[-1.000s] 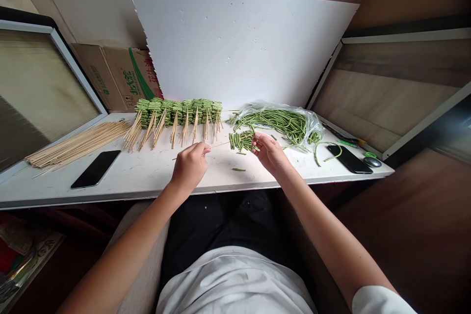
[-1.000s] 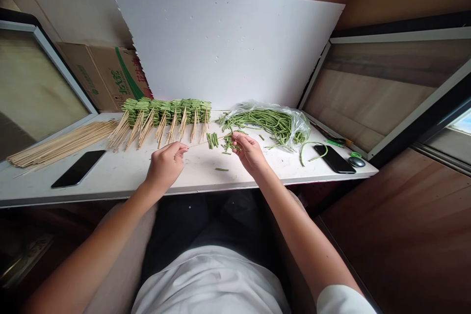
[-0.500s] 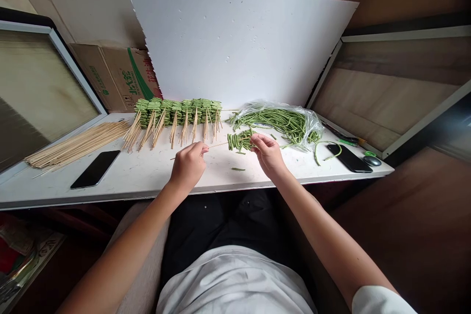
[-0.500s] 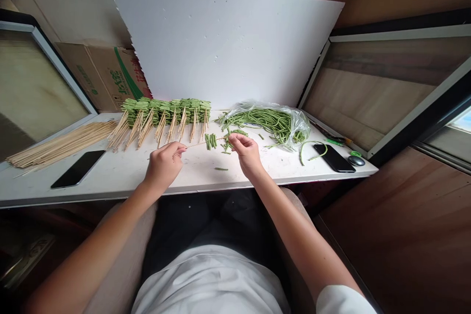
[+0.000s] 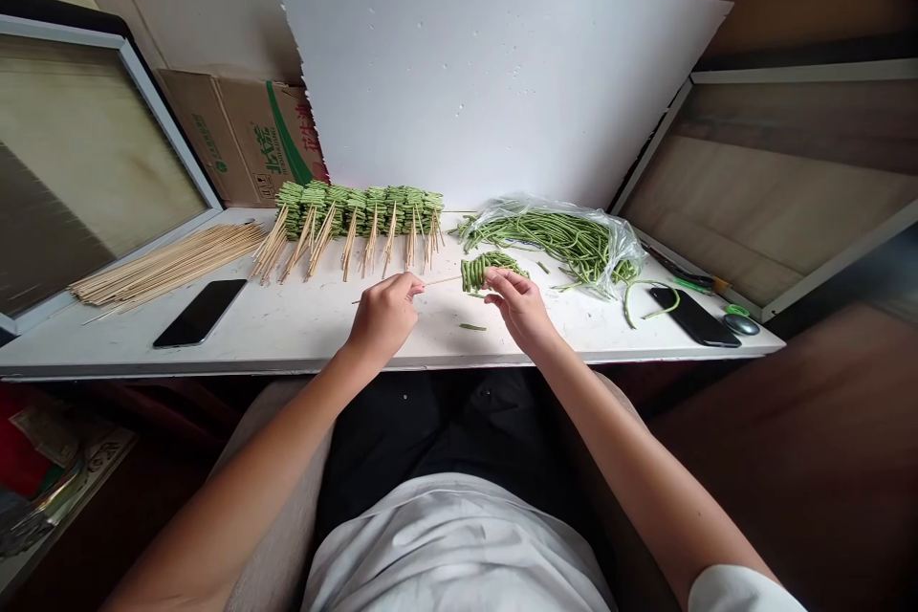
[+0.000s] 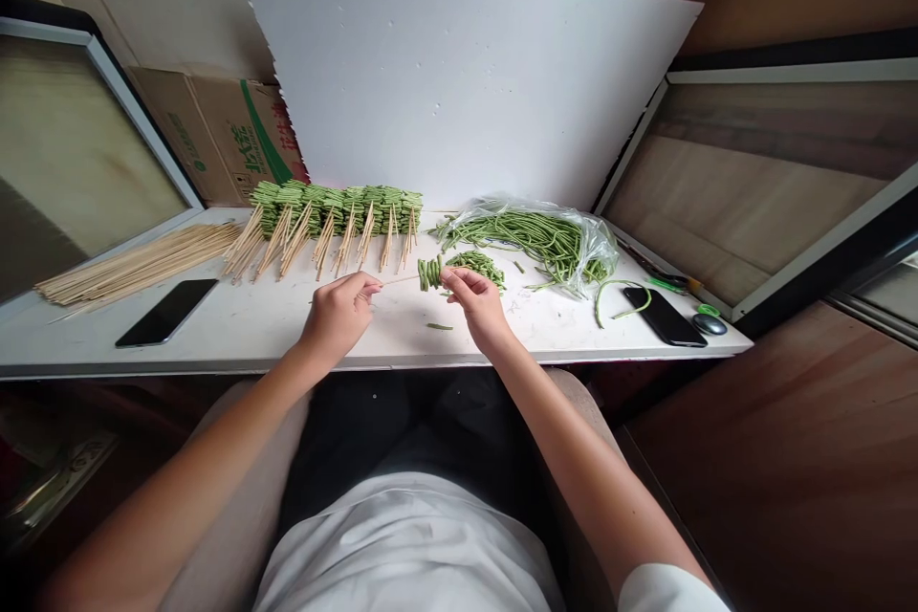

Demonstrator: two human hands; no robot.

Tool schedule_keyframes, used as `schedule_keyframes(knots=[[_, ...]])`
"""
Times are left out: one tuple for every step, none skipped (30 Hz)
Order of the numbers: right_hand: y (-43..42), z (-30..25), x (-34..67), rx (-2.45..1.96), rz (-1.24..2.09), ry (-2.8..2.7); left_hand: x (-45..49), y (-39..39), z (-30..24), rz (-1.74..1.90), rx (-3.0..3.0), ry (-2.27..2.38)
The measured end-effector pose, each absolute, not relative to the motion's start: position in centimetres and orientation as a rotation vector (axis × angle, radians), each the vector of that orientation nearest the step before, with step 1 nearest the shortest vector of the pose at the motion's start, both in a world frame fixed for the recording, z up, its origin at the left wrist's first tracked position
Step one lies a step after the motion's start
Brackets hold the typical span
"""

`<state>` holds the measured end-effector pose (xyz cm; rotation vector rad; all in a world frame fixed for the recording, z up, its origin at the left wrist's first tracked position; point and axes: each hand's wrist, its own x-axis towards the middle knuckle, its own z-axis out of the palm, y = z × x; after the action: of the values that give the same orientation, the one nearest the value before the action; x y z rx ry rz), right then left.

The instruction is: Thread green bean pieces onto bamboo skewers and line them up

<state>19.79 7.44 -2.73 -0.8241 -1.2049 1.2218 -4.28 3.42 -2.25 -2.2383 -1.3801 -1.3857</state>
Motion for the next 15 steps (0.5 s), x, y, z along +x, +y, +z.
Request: schedule_keyframes(knots=[[7.4, -2.7, 19.9, -0.847, 1.204, -1.238, -4.3, 3.5, -2.3, -1.382, -2.236, -1.385], [7.3, -2.6, 19.9, -0.873, 1.19, -1.269, -4.4, 3.6, -2.3, -1.377, -2.234, -1.384], [7.3, -2.6, 19.9, -0.901, 1.182, -1.297, -4.4, 3.7, -2.4, -1.372, -2.232, -1.379], [7.3, -2.7, 20.0, -0.928, 1.177, -1.318, -4.4, 3.7, -2.5, -1.366, -2.229, -1.371], [7.3, -2.7, 20.0, -0.951, 1.172, -1.335, -4.4, 3.7, -2.6, -1.361, -2.225, -1.364], [7.3, -2.7, 20.0, -0.97, 1.165, -1.347, -4.4, 3.8, -2.6, -1.355, -2.223, -1.36], [7.3, -2.8, 20.0, -0.983, 1.158, -1.359, -4.4, 3.8, -2.7, -1.349, -2.222, -1.361], [7.3, -2.8, 20.0, -0.99, 1.147, -1.373, -4.4, 3.8, -2.8, -1.342, -2.225, -1.366], [7.3, -2.8, 20.0, -0.997, 1.135, -1.386, -4.4, 3.8, -2.9, -1.334, -2.231, -1.376], [7.4, -2.7, 20.2, -1.001, 1.126, -1.405, -4.4, 3.8, -2.9, -1.327, -2.236, -1.387], [7.4, -2.6, 20.4, -1.003, 1.124, -1.432, -4.5, 3.9, -2.9, -1.322, -2.239, -1.396], [7.5, -2.5, 20.6, -1.003, 1.125, -1.468, -4.6, 3.9, -2.8, -1.319, -2.238, -1.406], [7.6, -2.3, 21.0, -1.004, 1.124, -1.52, -4.8, 4.0, -2.8, -1.318, -2.231, -1.419], [7.7, -2.2, 21.4, -1.015, 1.111, -1.593, -5.0, 4.1, -2.6, -1.318, -2.222, -1.435], [7.8, -2.1, 21.8, -1.039, 1.082, -1.692, -5.3, 4.2, -2.5, -1.317, -2.212, -1.454]])
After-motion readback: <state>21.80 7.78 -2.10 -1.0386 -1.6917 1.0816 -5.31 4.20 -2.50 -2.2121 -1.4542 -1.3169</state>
